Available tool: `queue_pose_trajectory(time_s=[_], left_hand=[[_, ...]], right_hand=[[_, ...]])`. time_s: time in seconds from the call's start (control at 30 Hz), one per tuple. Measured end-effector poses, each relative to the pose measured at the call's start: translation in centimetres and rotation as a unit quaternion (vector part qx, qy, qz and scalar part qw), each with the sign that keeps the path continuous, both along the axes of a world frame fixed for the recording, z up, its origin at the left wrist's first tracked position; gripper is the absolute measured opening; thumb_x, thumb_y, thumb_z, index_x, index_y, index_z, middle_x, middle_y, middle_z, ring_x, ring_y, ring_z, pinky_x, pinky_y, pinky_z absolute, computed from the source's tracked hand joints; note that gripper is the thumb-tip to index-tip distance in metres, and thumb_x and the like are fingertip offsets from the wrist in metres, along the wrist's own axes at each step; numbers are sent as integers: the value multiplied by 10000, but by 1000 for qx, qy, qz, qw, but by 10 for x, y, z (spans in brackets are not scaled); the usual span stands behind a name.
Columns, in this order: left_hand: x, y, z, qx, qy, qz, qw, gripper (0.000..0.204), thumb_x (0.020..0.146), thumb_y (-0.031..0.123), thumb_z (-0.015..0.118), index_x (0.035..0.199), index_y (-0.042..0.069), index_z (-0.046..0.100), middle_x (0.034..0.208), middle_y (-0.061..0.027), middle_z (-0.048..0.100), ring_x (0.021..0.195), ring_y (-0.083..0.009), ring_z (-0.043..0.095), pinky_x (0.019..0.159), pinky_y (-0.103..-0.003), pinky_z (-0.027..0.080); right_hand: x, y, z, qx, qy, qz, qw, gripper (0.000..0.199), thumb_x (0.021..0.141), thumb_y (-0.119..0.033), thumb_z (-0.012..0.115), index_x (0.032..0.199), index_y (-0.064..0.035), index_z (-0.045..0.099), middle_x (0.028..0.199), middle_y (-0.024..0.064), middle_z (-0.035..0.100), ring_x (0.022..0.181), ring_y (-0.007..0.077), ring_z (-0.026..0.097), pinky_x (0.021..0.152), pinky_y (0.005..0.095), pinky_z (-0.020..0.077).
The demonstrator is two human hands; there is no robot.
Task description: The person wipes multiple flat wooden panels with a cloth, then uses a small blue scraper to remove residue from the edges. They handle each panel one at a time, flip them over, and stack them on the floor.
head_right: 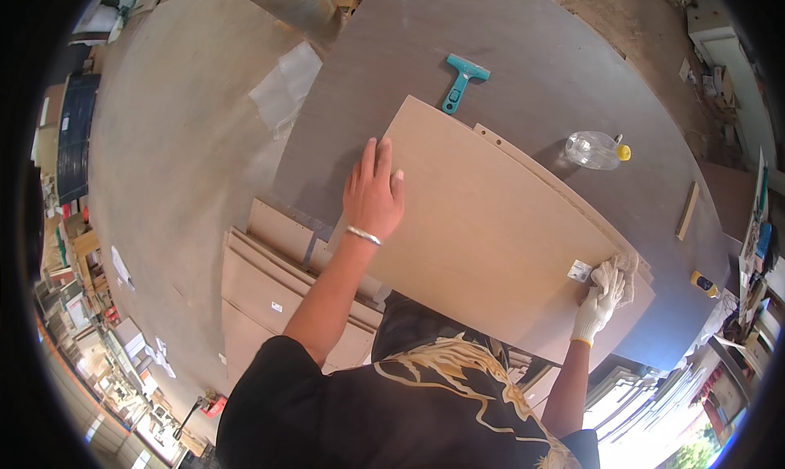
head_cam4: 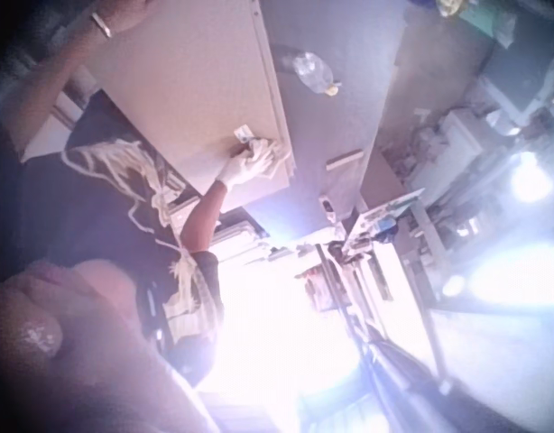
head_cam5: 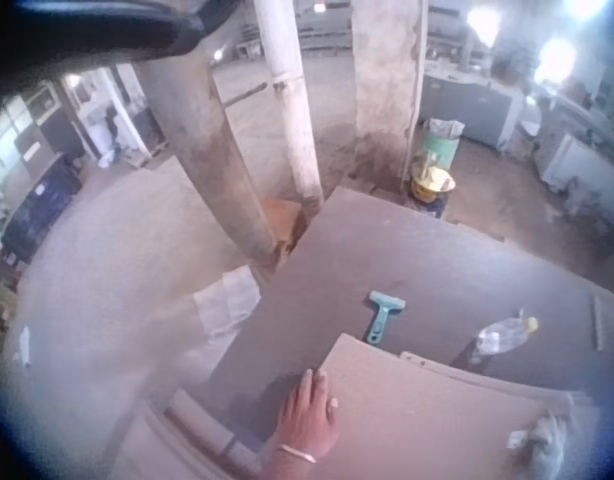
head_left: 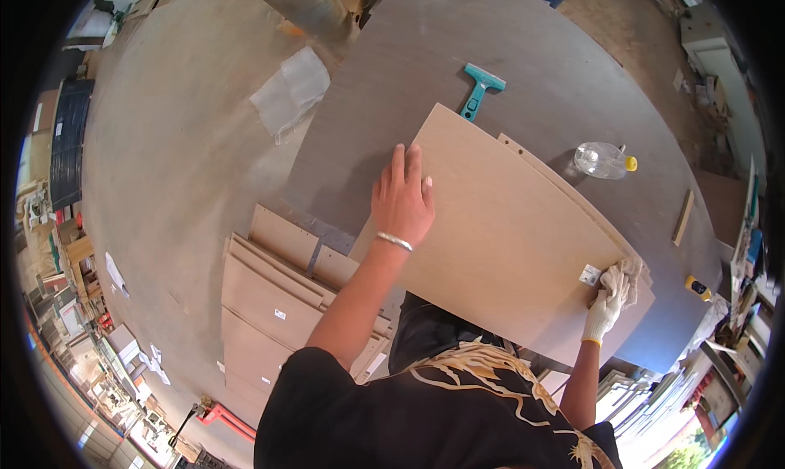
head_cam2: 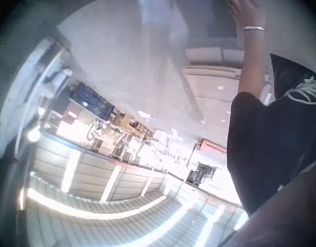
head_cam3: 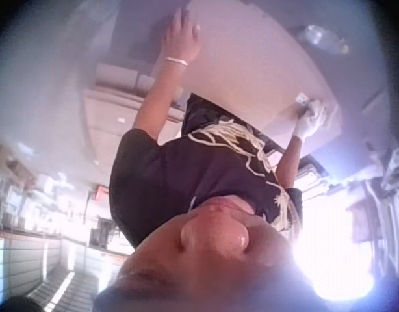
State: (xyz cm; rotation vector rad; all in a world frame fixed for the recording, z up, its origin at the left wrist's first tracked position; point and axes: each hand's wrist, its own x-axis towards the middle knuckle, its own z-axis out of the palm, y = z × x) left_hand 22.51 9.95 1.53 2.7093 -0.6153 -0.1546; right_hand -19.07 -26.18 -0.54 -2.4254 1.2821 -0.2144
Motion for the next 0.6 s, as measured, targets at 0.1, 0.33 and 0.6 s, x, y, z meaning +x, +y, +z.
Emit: queue_pose_trajectory(time_s=[0.1,0.33,0.6], left_hand=[[28,-19,0,1,-7,-14,1000,595,998,258,635,1555,122,474,1399,-148,576,1134,-335,641,933,-497,528],[41,-44,5,75,25,14,997,581,1036,270,574,1589,137,453,1231,-108,631,1136,-335,661,896,-507,560],[95,-45,-9,-79,130,103,983,319,1015,294,686,1209,46,740,902,-61,715,775,-218,667,734,-378,551]], right_hand=[[2,-9,5,20,1,9,1000,602,931,-48,519,1532,-48,548,1676,136,430,1604,347,269,1315,440,170],[7,4,-4,-100,26,14,995,469,997,-71,565,1465,-79,599,1649,160,457,1572,346,345,1302,441,228],[11,7,2,-103,24,9,994,641,957,-143,554,1592,-100,488,1684,197,383,1587,400,279,1329,511,126]])
